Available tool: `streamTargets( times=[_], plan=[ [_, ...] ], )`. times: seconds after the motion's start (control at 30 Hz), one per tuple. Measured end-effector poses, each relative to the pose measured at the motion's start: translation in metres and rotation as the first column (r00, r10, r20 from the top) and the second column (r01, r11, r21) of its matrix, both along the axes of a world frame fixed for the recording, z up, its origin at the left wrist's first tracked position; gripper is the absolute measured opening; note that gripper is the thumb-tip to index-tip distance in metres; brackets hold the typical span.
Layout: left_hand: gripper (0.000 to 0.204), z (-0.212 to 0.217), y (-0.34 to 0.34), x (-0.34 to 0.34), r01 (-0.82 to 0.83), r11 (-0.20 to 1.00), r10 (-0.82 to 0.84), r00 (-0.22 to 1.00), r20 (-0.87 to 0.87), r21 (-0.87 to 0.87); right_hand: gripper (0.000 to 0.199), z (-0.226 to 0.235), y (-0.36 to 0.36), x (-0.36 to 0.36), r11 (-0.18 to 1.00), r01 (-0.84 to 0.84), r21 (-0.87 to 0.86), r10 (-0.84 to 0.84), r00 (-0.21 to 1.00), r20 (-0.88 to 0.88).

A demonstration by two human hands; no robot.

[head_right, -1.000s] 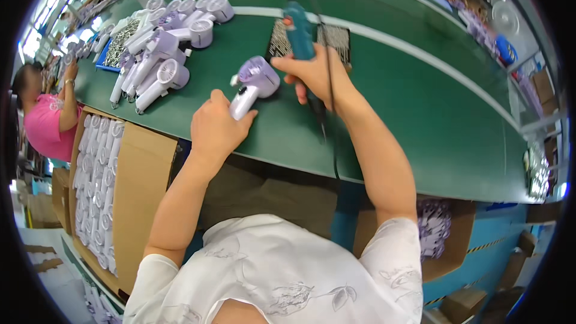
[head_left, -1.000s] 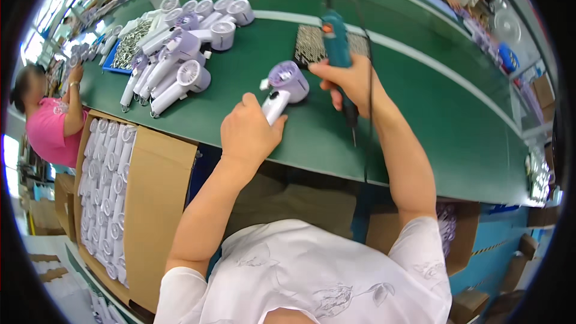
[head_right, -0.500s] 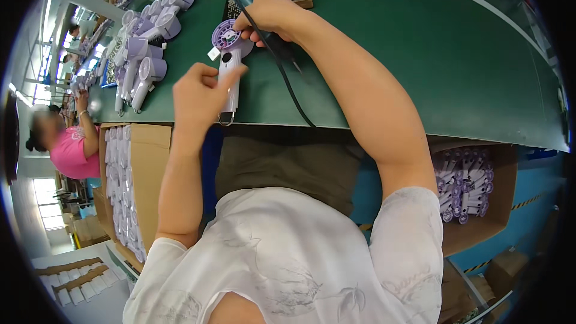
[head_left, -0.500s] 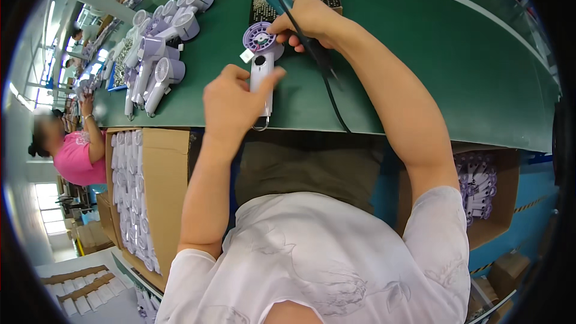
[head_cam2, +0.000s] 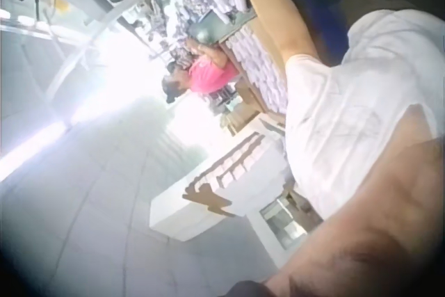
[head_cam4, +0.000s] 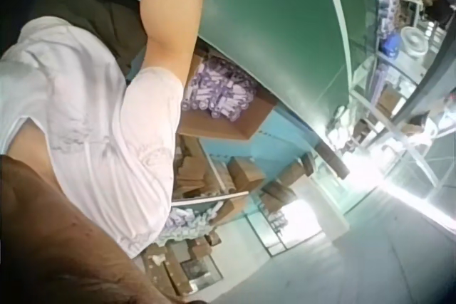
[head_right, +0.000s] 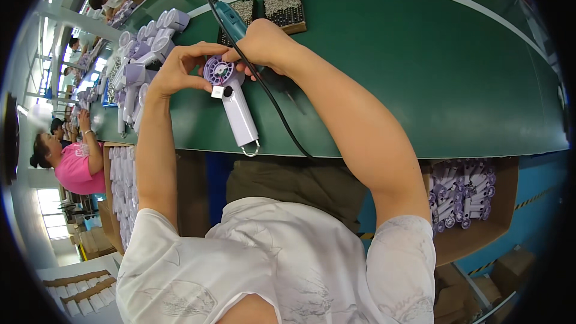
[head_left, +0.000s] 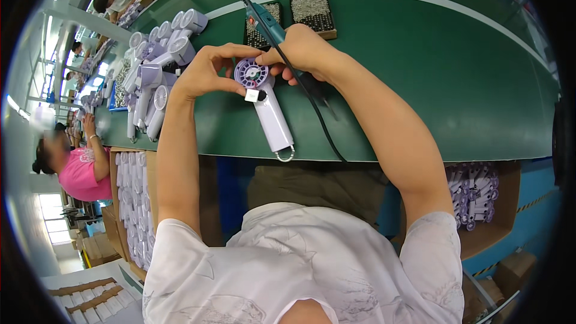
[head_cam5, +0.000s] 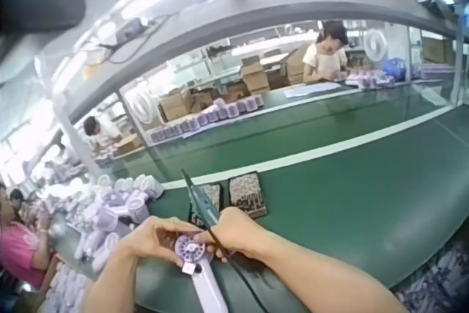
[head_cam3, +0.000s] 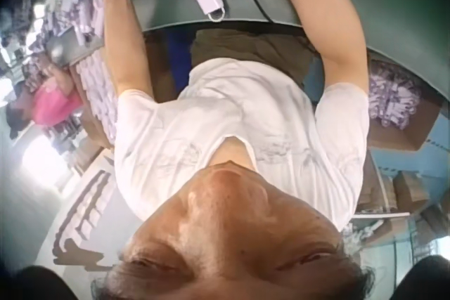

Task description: The person arranges screw trays on the assembly table and assembles portable fans by picking up screws and driving them into the fan components using an electric screwdriver.

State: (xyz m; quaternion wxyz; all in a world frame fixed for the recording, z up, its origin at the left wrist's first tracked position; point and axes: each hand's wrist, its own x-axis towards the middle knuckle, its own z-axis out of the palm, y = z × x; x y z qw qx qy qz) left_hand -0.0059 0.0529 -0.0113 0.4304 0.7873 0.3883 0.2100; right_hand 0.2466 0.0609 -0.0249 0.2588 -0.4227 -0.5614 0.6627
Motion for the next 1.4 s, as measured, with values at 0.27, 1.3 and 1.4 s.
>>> streamTargets(
  times=[0.27, 1.3, 1.4],
  plan=[
    [0.062, -0.009, 0.009, -0.008, 0.053, 0.998, -0.055, 0.995, 0.078, 0.023, 0.029, 0.012, -0.002, -0.009, 0.999, 0.002, 0.032, -0.003, 0.998, 0.058],
    [0.059, -0.032, 0.026, -0.010, 0.095, 0.986, -0.118, 0.980, 0.163, 0.140, 0.033, 0.022, 0.058, -0.049, 0.652, 0.528, 0.544, -0.168, 0.800, -0.576],
    [0.059, -0.033, 0.026, -0.008, 0.086, 0.988, -0.109, 0.977, 0.184, 0.129, 0.032, 0.017, 0.061, -0.050, 0.648, 0.506, 0.570, -0.151, 0.818, -0.555]
  ],
)
